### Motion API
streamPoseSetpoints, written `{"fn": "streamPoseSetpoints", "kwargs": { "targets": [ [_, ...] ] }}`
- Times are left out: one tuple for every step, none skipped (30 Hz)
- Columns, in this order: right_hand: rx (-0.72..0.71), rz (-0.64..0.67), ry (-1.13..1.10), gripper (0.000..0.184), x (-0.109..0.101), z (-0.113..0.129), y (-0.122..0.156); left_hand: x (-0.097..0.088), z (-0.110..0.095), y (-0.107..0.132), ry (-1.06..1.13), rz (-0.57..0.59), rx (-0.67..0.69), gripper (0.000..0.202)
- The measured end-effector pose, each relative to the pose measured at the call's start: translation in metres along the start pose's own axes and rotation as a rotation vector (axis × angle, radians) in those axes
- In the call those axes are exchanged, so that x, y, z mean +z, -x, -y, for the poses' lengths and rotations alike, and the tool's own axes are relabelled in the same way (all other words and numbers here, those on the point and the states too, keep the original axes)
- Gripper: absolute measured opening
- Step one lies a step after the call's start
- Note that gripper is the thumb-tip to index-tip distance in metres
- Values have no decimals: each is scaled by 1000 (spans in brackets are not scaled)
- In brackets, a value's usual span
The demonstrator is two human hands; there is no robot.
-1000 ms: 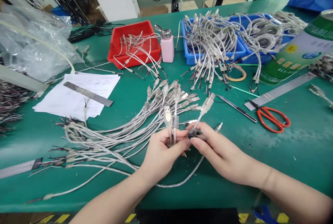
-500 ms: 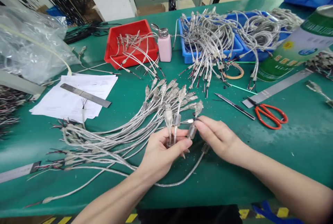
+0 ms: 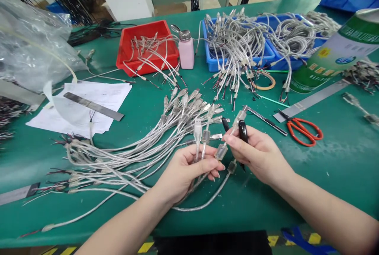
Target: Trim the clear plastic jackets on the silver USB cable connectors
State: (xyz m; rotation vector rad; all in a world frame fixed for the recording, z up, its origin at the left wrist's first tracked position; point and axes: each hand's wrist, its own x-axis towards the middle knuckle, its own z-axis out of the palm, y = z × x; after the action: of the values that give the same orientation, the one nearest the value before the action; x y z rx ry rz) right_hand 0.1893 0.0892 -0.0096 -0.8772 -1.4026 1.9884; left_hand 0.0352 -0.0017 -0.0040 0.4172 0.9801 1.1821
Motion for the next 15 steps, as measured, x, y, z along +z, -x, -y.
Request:
{"fn": "streamPoseSetpoints", "kwargs": {
  "targets": [
    [-16, -12, 26, 22, 0, 0, 0, 0, 0, 0, -9, 2, 8, 18],
    [-31, -22, 58, 22, -1, 1, 0, 1, 1, 0, -21, 1, 13, 20],
    [-42, -28, 95, 23, -1, 2, 0, 1, 1, 0, -36, -6, 17, 21],
    [-46, -27, 137, 24, -2, 2, 0, 1, 1, 0, -53, -16, 24, 21],
    [-44, -19, 181, 25, -2, 3, 0, 1, 1, 0, -71, -27, 32, 21],
    [-36, -1, 220, 28, -2, 5, 1, 1, 1, -1, -92, -38, 46, 20],
    [-20, 26, 253, 31, -2, 6, 3, 1, 1, -1, -113, -50, 66, 20],
    [-2, 61, 284, 35, -2, 7, 5, 1, 1, -1, -136, -61, 90, 19],
    [12, 104, 320, 39, -1, 9, 8, 0, 1, -1, -161, -72, 114, 19],
    [21, 155, 369, 41, 0, 10, 11, 0, 2, -1, -188, -84, 139, 18],
    [23, 205, 427, 42, 2, 12, 15, -1, 2, -1, -218, -98, 161, 18],
    [16, 253, 490, 42, 4, 13, 18, -1, 2, -1, -252, -115, 185, 17],
    [1, 295, 549, 41, 6, 14, 20, 0, 3, 0, -291, -136, 208, 18],
    [-20, 323, 593, 38, 7, 14, 21, 0, 3, 1, -333, -155, 227, 18],
    [-43, 335, 623, 34, 8, 14, 22, 1, 4, 3, -369, -174, 243, 18]
  ]
}}
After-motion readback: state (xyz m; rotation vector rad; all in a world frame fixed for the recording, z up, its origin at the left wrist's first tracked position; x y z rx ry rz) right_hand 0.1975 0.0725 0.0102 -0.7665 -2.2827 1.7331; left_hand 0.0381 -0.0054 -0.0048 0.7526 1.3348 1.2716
